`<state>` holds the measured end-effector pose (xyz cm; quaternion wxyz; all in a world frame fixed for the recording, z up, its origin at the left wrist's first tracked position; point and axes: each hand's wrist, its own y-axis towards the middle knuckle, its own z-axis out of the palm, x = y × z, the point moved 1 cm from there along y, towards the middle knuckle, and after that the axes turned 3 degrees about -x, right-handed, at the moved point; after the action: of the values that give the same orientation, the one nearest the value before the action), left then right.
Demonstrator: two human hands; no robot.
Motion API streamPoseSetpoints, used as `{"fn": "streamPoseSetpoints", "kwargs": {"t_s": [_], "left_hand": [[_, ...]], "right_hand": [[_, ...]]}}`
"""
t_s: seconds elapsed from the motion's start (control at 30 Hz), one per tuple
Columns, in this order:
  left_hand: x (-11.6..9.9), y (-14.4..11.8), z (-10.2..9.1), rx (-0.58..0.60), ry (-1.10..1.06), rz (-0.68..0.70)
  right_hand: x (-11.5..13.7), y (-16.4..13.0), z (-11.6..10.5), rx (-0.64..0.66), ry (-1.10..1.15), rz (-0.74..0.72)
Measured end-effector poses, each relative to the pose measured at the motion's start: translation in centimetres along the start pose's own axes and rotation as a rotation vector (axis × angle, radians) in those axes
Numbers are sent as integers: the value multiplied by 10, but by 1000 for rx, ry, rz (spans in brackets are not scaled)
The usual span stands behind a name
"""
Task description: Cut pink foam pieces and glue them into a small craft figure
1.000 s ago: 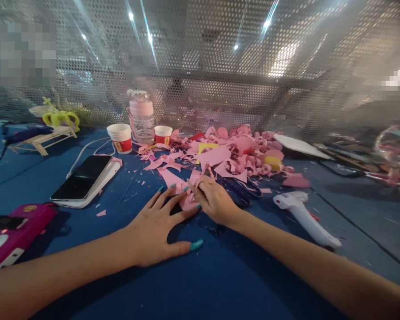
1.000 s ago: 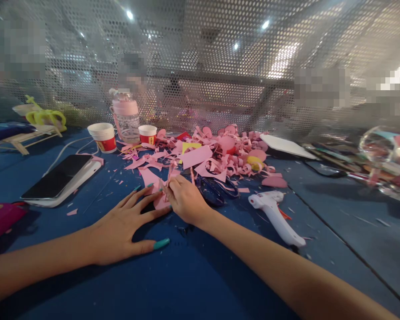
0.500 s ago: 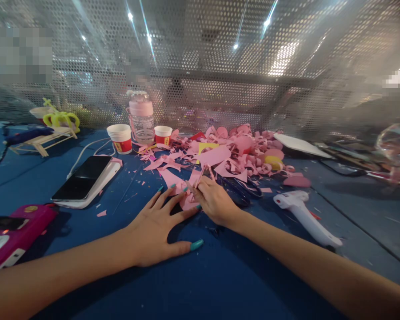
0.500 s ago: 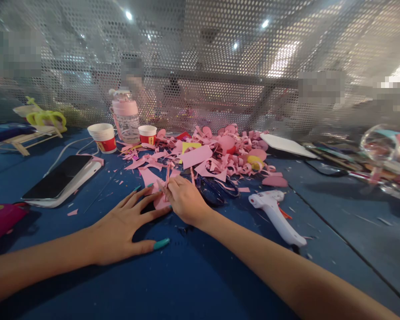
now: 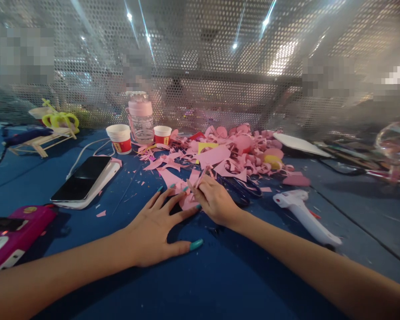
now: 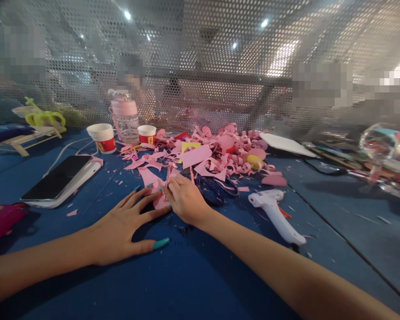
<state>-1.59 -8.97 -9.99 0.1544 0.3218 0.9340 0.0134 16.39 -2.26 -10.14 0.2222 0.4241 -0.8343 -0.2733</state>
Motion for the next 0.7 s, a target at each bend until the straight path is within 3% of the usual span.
{"fn": "streamPoseSetpoints", "kwargs": {"t_s": [0.7], "left_hand": [[-1,1,-1,35,26,-15]], "right_hand": [[1,-1,-1,-24,-62,-32]]}}
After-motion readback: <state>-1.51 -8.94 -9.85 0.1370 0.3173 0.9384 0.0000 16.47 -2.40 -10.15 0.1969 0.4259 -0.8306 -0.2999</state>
